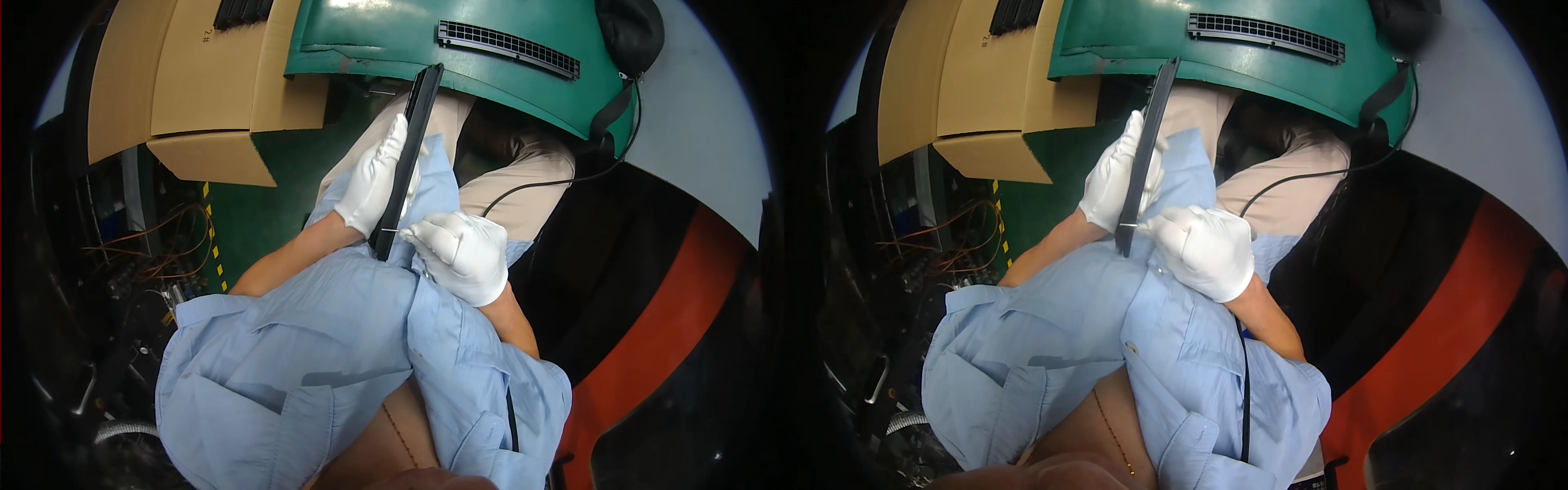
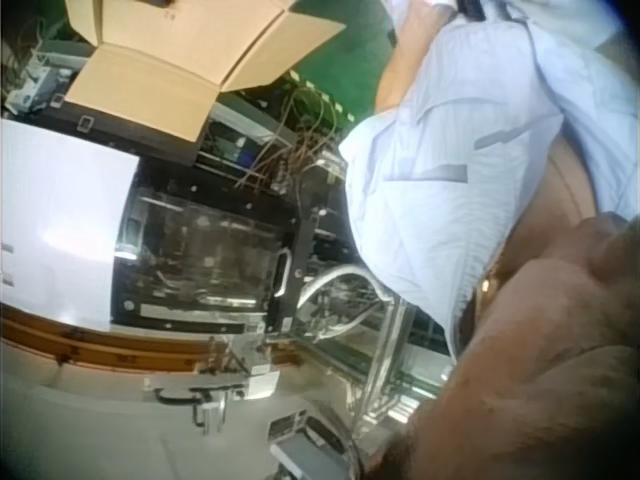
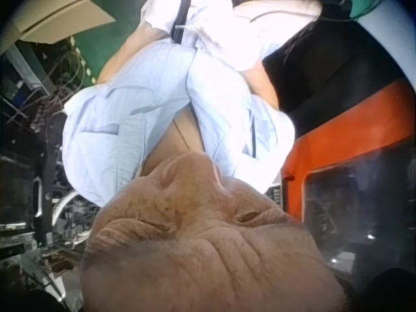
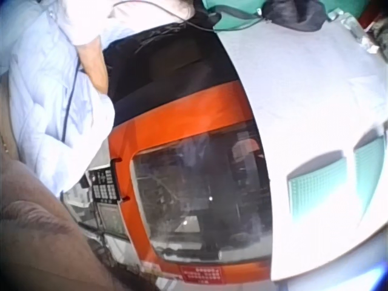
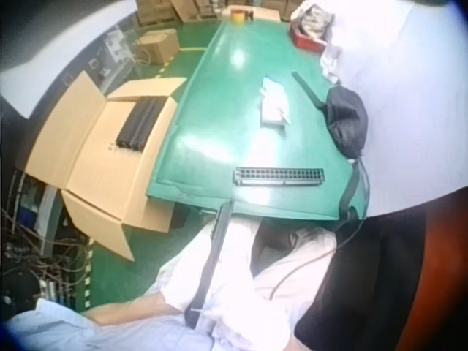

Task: The person sits at a green workbench and repeatedly assembles small black plastic components. They pick up a base piece, insert a thin metal pin into it, and then attach a slotted cover piece. The person then moves to a nearby machine to place the assembled part into a slot before returning to the workbench to repeat the process.

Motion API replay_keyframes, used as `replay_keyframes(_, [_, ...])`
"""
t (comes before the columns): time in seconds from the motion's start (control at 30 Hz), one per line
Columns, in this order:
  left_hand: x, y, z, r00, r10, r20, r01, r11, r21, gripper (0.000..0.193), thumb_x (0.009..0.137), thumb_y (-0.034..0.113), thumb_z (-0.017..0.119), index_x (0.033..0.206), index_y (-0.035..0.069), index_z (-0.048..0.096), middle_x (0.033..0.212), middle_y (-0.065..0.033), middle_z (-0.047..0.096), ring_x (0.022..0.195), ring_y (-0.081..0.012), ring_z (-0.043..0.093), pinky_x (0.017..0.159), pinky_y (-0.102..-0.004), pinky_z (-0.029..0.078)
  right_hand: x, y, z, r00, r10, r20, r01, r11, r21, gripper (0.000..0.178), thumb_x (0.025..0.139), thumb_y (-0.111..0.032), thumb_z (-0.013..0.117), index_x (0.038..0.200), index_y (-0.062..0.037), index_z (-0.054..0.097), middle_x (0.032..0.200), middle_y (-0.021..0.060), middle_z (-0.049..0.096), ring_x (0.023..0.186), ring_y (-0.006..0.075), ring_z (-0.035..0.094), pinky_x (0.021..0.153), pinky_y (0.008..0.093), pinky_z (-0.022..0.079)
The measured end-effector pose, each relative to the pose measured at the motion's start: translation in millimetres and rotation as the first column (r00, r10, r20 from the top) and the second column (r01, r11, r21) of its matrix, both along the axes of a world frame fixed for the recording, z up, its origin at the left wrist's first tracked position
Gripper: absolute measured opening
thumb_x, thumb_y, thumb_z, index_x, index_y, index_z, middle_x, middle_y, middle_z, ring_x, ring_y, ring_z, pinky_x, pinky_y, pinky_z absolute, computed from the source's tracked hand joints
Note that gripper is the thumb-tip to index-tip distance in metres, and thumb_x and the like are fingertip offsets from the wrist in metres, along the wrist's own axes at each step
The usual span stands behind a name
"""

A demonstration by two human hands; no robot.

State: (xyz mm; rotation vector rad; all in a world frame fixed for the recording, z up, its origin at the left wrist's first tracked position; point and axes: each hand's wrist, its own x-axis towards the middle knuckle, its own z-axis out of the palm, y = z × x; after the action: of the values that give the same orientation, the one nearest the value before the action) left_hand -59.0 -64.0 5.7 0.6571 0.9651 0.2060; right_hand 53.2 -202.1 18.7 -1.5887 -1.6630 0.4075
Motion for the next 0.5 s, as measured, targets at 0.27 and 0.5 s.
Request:
replay_keyframes(0.27, [-11.9,-22.2,3.3,1.0,0.006,-0.017,-0.008,0.994,-0.107,0.054,0.108,0.056,0.033,0.089,0.01,0.055,0.056,0.0023,0.042,0.042,-0.0076,0.037,0.04,-0.0236,0.03,6.1,3.7,4.1,0.991,-0.121,0.062,0.12,0.993,0.021,0.022,0.069,-0.008,0.072,0.089,-0.0137,0.067,0.083,0.0003,0.063,0.058,0.0197,0.058,0.05,0.0337,0.044])
replay_keyframes(0.5, [-14.2,-25.0,19.9,0.99,-0.14,0.007,0.14,0.99,0.009,0.061,0.108,0.056,0.029,0.091,0.008,0.062,0.049,0.0021,0.041,0.038,-0.0087,0.037,0.038,-0.0244,0.029,29.8,18.1,7.5,0.964,-0.241,0.108,0.229,0.967,0.114,0.023,0.067,-0.005,0.071,0.088,-0.0122,0.066,0.08,0.0013,0.063,0.058,0.0197,0.059,0.049,0.033,0.044])
